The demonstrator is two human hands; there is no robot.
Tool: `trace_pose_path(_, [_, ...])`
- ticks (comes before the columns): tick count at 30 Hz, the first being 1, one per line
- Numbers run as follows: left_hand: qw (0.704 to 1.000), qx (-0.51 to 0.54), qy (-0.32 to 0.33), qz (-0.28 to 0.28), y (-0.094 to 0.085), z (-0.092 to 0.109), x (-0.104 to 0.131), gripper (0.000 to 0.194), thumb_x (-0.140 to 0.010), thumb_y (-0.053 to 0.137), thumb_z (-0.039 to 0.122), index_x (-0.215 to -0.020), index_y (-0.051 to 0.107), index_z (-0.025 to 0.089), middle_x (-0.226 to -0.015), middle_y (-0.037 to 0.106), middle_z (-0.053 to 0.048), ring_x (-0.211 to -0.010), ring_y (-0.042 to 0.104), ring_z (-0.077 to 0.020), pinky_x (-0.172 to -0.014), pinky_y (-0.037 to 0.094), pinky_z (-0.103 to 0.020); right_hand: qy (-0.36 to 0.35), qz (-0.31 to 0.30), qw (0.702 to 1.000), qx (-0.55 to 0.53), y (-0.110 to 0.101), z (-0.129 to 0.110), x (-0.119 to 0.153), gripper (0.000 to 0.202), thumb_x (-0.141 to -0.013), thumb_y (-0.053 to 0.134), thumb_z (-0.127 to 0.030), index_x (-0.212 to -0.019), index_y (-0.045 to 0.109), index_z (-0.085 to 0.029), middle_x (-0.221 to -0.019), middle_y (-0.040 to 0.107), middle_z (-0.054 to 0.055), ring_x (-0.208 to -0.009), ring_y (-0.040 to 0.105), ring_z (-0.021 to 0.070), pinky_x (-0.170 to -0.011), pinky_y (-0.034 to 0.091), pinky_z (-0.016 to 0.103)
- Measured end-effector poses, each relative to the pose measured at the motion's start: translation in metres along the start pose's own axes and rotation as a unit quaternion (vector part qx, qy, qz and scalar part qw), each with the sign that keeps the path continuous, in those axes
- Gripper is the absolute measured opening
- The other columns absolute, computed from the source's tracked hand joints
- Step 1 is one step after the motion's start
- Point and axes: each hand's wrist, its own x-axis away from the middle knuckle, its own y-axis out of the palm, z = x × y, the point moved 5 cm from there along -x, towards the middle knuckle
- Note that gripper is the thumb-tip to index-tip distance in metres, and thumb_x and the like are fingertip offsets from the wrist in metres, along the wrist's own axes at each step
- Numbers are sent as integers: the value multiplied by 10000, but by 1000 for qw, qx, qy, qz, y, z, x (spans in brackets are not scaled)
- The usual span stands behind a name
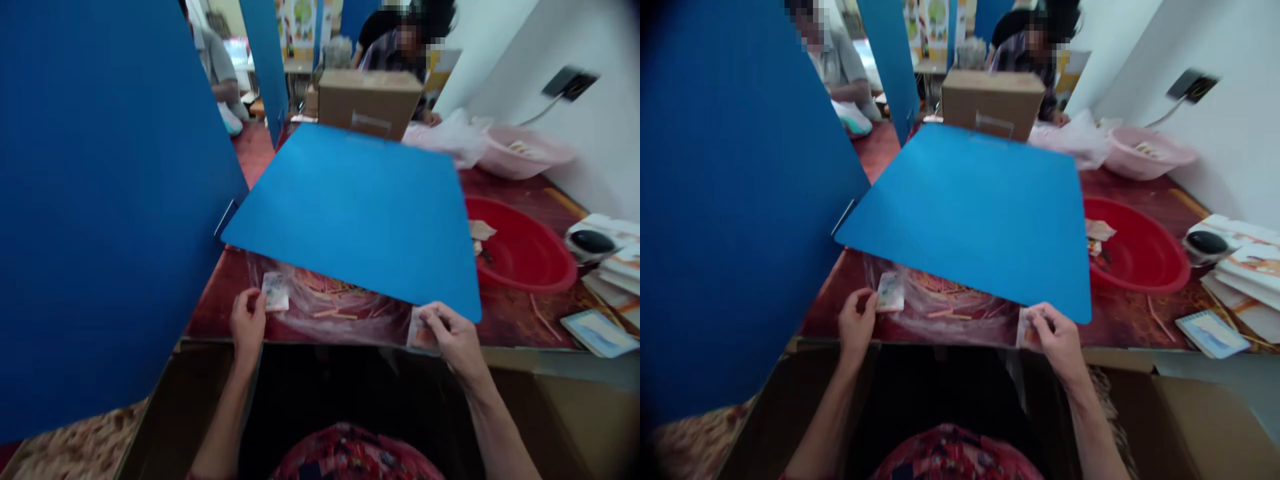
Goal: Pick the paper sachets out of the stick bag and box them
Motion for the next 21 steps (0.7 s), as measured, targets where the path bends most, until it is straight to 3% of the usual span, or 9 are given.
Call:
trace_pose_path(2, [1000,25,-6,-14,7,1,-4,457,-808,642,546,-1089,655,185,-1018,706,-95,-957,663,-260,-860,550,-399,-31,-51,998,-5,-12,-11,4,312,-912,619,-464,-748,638,-199,-739,622,19,-713,573,173,-688,462,268])
trace_pose_path(5, [991,107,-56,-61,27,6,-9,568,-768,655,616,-1146,629,193,-1088,701,-108,-887,675,-258,-623,586,-342,-68,-137,988,-8,-15,-24,12,350,-957,564,-448,-722,627,-197,-739,605,24,-712,568,167,-694,456,270])
trace_pose_path(8, [986,130,-59,-88,44,19,-13,605,-735,658,661,-1124,656,197,-1097,715,-110,-839,684,-259,-574,583,-335,-65,-160,985,16,-11,-10,14,403,-943,562,-487,-678,619,-188,-692,598,20,-666,555,159,-656,447,268])
trace_pose_path(12, [989,117,-1,-90,56,32,-19,544,-760,638,648,-1066,688,200,-1030,742,-111,-908,704,-288,-717,597,-379,15,-27,1000,3,-18,48,-2,515,-797,607,-666,-660,651,-171,-680,661,57,-675,597,211,-653,486,313])
trace_pose_path(16, [994,79,42,-70,58,34,-22,510,-803,597,631,-1094,669,219,-1050,728,-110,-965,687,-302,-809,586,-432,104,144,983,-45,-46,106,-21,588,-614,636,-749,-648,666,-162,-649,678,92,-673,631,282,-642,517,378])
trace_pose_path(18, [996,50,70,-37,55,38,-23,531,-816,586,628,-1152,640,221,-1120,694,-121,-989,668,-305,-854,572,-467,103,178,978,-37,-60,118,-31,552,-627,611,-682,-757,697,-152,-718,699,106,-744,656,310,-697,537,401])
trace_pose_path(21, [989,2,143,24,48,53,-25,588,-831,570,628,-1225,597,192,-1176,614,-146,-1007,631,-312,-899,544,-511,99,220,966,96,-72,116,-41,603,-686,514,-548,-1061,699,-113,-999,710,186,-947,661,382,-852,522,513])
